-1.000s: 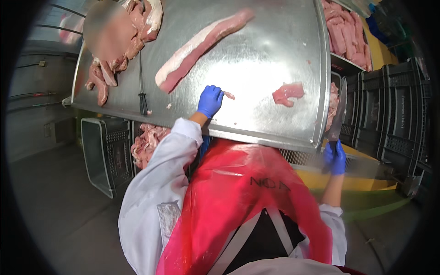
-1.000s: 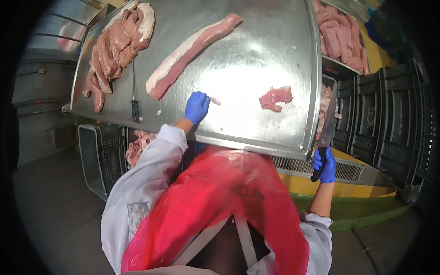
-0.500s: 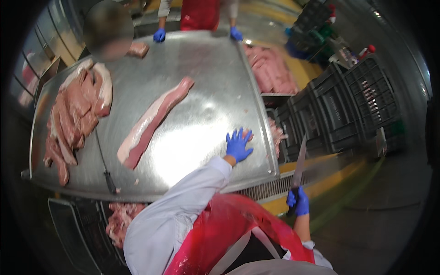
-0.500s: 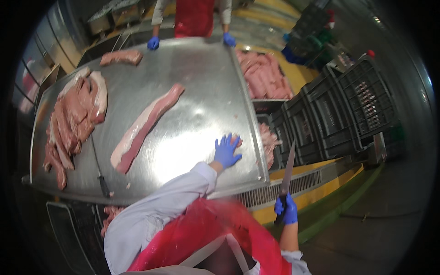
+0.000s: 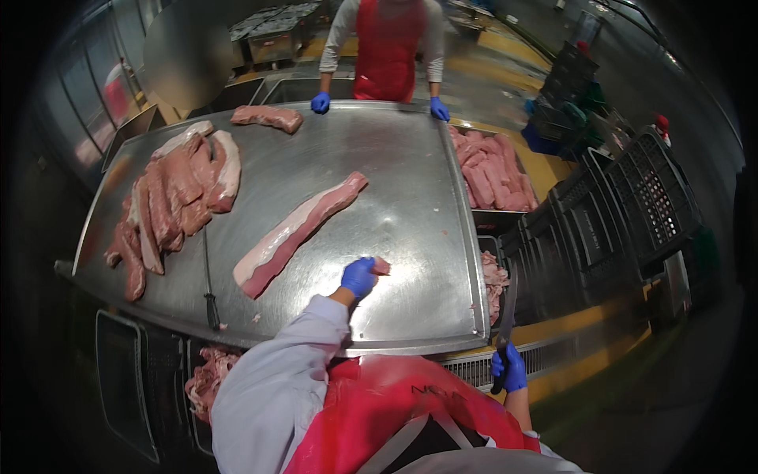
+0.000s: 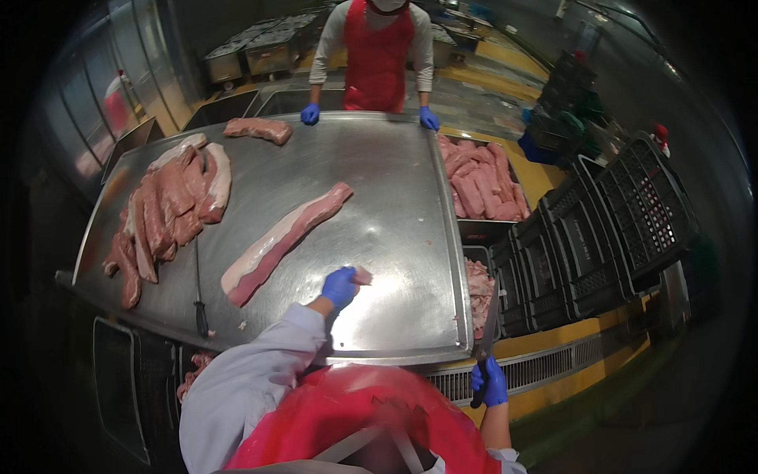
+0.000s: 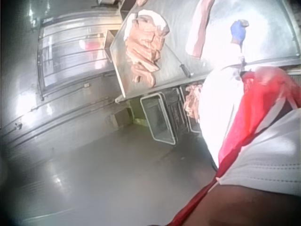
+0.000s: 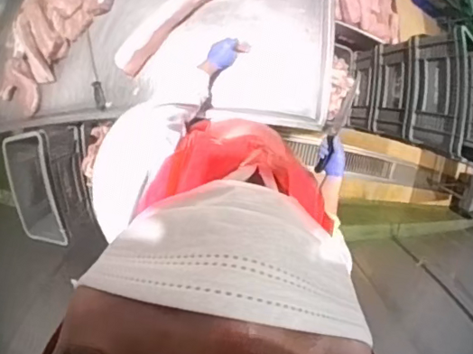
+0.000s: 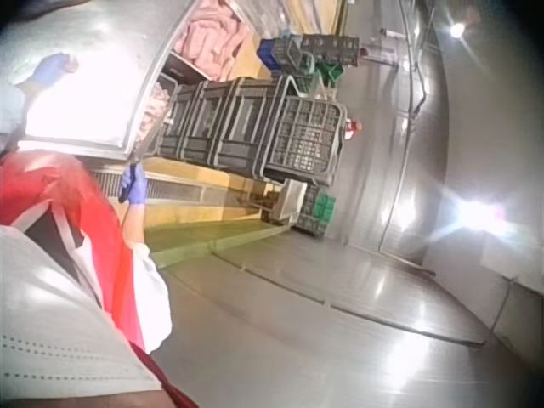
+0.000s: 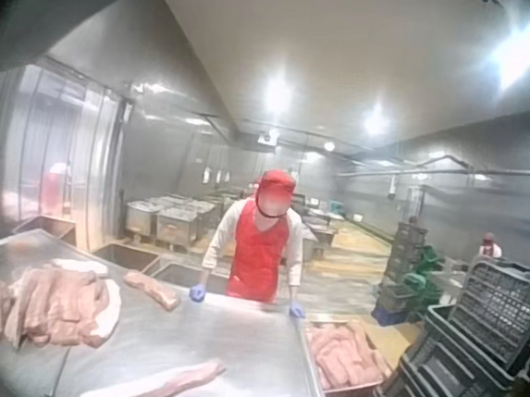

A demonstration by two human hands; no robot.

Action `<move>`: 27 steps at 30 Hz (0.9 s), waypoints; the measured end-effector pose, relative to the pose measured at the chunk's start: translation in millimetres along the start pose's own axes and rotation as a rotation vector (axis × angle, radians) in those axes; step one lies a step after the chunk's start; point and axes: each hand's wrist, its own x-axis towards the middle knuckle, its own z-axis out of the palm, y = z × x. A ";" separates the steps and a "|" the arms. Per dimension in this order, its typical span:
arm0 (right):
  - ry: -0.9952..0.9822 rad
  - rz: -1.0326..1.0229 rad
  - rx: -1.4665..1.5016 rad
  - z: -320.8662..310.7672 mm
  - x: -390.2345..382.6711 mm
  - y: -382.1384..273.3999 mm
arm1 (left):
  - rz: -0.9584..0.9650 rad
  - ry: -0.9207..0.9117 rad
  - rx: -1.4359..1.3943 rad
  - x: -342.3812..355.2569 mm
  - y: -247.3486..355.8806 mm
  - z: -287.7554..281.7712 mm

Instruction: The person uses a knife to trim fat and connective tissue from large cuts of raw meat on a stainless steel table. They separate the lean meat from the fat and place the trimmed pieces into a metal bin below the table.

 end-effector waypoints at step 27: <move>-0.105 -0.169 -0.565 168.2 200.7 45.6 | -0.109 0.603 0.605 -139.1 -80.2 -275.8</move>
